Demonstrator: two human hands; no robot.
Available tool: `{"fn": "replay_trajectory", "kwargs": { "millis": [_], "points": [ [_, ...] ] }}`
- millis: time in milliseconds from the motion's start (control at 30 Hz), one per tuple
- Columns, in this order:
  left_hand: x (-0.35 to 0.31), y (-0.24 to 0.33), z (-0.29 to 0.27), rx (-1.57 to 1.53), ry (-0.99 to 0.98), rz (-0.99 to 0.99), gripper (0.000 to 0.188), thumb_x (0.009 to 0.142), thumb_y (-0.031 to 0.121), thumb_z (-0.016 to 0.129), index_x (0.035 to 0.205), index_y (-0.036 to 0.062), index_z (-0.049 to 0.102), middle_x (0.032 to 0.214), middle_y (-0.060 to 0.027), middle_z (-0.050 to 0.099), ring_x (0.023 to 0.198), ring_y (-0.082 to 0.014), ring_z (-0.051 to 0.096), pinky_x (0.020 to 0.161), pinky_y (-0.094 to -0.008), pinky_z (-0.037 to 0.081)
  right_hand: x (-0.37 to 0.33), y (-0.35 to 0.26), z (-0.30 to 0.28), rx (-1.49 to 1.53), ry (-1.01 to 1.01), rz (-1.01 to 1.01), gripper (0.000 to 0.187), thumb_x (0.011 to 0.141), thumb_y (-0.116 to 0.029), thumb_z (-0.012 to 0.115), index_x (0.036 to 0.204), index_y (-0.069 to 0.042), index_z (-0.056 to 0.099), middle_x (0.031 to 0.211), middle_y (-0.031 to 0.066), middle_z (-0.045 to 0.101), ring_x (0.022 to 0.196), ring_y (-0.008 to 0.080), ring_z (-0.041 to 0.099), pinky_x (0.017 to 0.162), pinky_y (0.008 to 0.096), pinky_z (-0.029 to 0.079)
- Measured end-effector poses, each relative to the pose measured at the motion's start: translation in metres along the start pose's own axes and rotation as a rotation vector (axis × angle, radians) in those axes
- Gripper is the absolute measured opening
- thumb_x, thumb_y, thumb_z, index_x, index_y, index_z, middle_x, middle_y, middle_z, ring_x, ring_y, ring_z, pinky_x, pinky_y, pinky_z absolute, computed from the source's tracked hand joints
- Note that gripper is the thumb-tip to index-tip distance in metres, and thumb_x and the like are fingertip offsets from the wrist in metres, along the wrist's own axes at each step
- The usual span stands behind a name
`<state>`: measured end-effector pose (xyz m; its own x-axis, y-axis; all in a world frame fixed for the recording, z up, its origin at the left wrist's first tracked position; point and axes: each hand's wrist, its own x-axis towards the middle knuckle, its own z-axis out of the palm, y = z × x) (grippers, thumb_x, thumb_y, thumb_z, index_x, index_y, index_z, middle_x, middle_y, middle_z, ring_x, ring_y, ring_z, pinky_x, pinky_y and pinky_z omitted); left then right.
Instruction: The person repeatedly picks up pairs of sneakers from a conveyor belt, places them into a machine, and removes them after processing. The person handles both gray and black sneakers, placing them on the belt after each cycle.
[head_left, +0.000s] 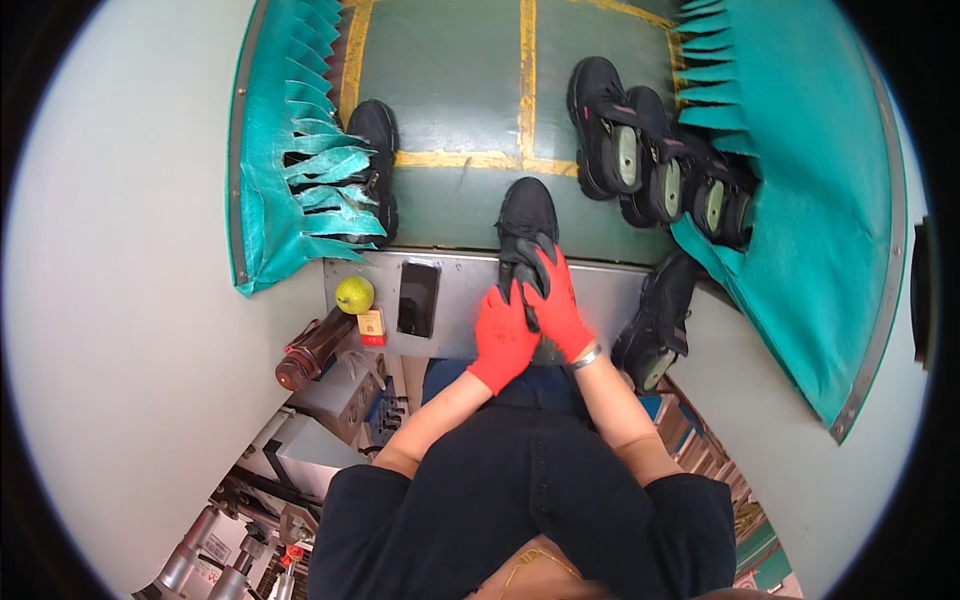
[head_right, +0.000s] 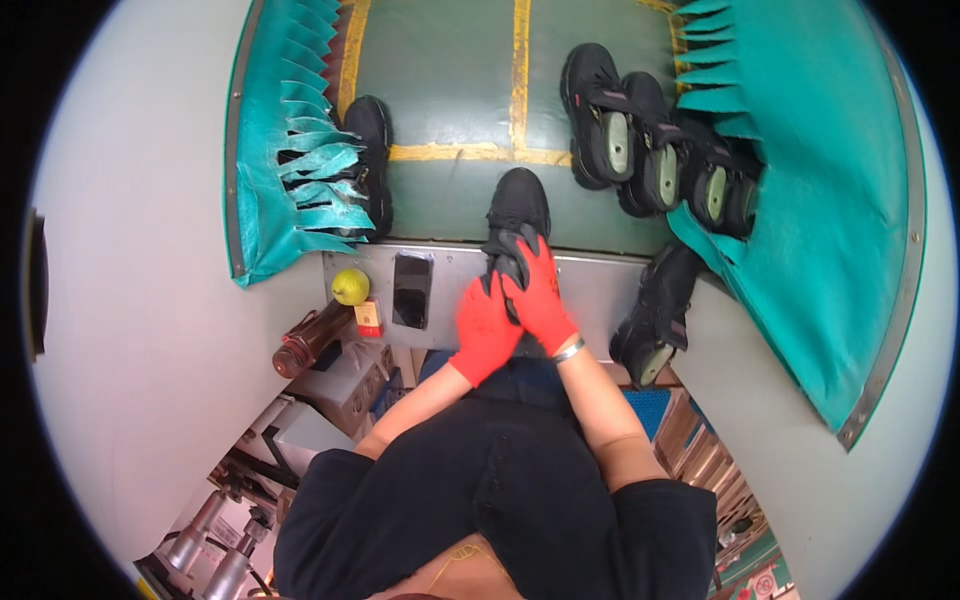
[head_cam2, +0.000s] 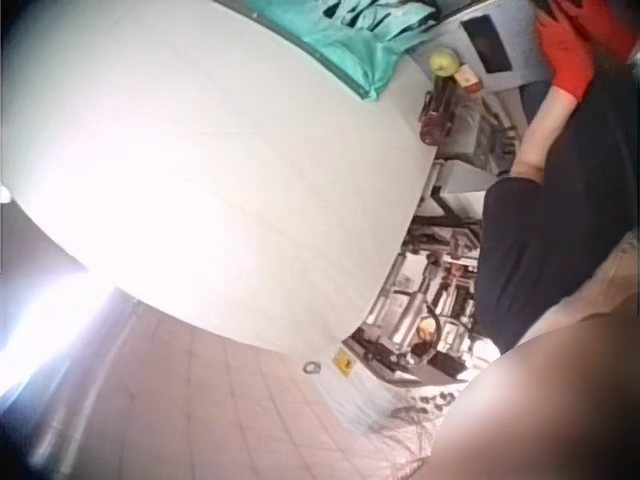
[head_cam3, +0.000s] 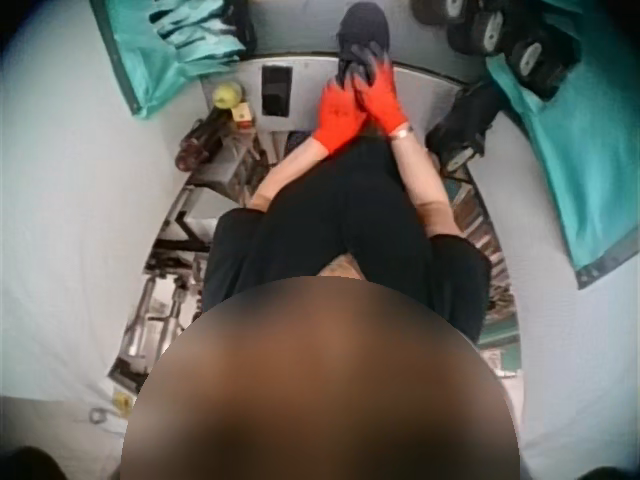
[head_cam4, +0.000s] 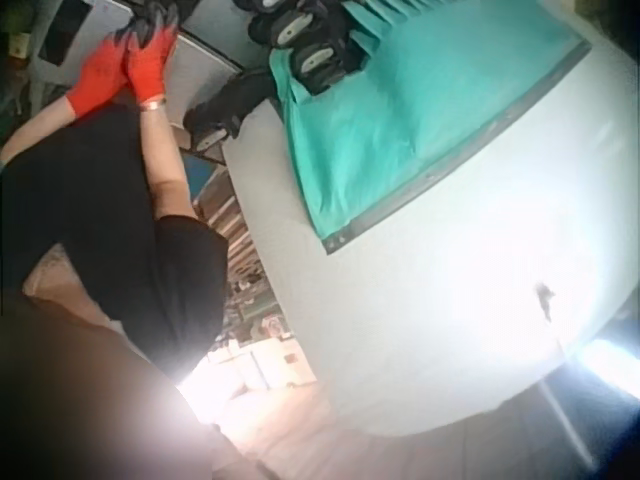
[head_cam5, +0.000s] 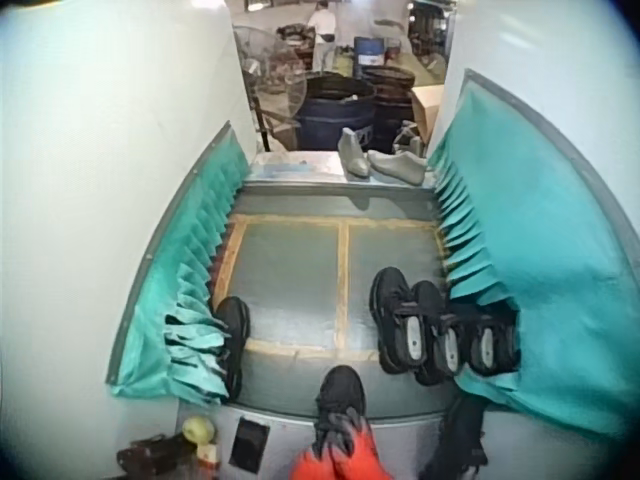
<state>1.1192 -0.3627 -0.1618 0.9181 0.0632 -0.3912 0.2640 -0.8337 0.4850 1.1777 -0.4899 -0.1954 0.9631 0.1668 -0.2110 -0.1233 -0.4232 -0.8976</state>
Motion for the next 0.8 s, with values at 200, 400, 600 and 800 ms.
{"fn": "replay_trajectory", "kwargs": {
  "millis": [200, 400, 600, 800],
  "points": [
    [-0.014, -0.041, -0.037, -0.540, -0.306, 0.081, 0.061, 0.085, 0.019, 0.080, 0.139, 0.0003, 0.058, 0.133, -0.0241, 0.063, 0.113, -0.0372, 0.066, 0.094, -0.0442, 0.054, -0.059, -0.009, -0.033, -0.017, -0.043, 0.020, 0.065, 0.082, -0.015, 0.075, 0.144, -0.007, 0.058, 0.162, 0.0234, 0.038, 0.149, 0.0419, 0.038, 0.124, 0.0485, 0.031],
    [0.111, -0.165, -0.080, -0.131, 0.650, -0.088, 0.084, 0.082, 0.030, 0.085, 0.153, 0.0068, 0.045, 0.148, -0.0280, 0.050, 0.131, -0.0409, 0.052, 0.112, -0.0484, 0.041, -0.072, -0.025, 0.015, -0.378, 0.048, 0.107, 0.092, 0.070, -0.019, 0.092, 0.150, -0.007, 0.047, 0.167, 0.0273, 0.021, 0.150, 0.0477, 0.031, 0.124, 0.0484, 0.032],
    [0.169, -0.213, -0.123, 0.303, 0.467, -0.238, 0.133, 0.069, 0.047, 0.093, 0.169, 0.0137, 0.012, 0.149, -0.0463, 0.036, 0.143, -0.0570, 0.036, 0.120, -0.0527, 0.034, -0.060, -0.018, 0.012, -0.368, 0.078, 0.175, 0.092, 0.074, -0.015, 0.086, 0.151, 0.001, 0.039, 0.166, 0.0294, 0.022, 0.150, 0.0507, 0.030, 0.120, 0.0510, 0.036],
    [0.174, -0.206, -0.128, 0.100, 0.360, -0.354, 0.133, 0.071, 0.037, 0.092, 0.170, 0.0323, 0.004, 0.134, -0.0355, 0.053, 0.106, -0.0475, 0.065, 0.090, -0.0518, 0.055, -0.071, -0.014, -0.032, -0.281, 0.190, 0.161, 0.087, 0.077, -0.007, 0.079, 0.154, -0.002, 0.039, 0.163, 0.0259, 0.030, 0.147, 0.0475, 0.038, 0.120, 0.0470, 0.038]
  ]
}}
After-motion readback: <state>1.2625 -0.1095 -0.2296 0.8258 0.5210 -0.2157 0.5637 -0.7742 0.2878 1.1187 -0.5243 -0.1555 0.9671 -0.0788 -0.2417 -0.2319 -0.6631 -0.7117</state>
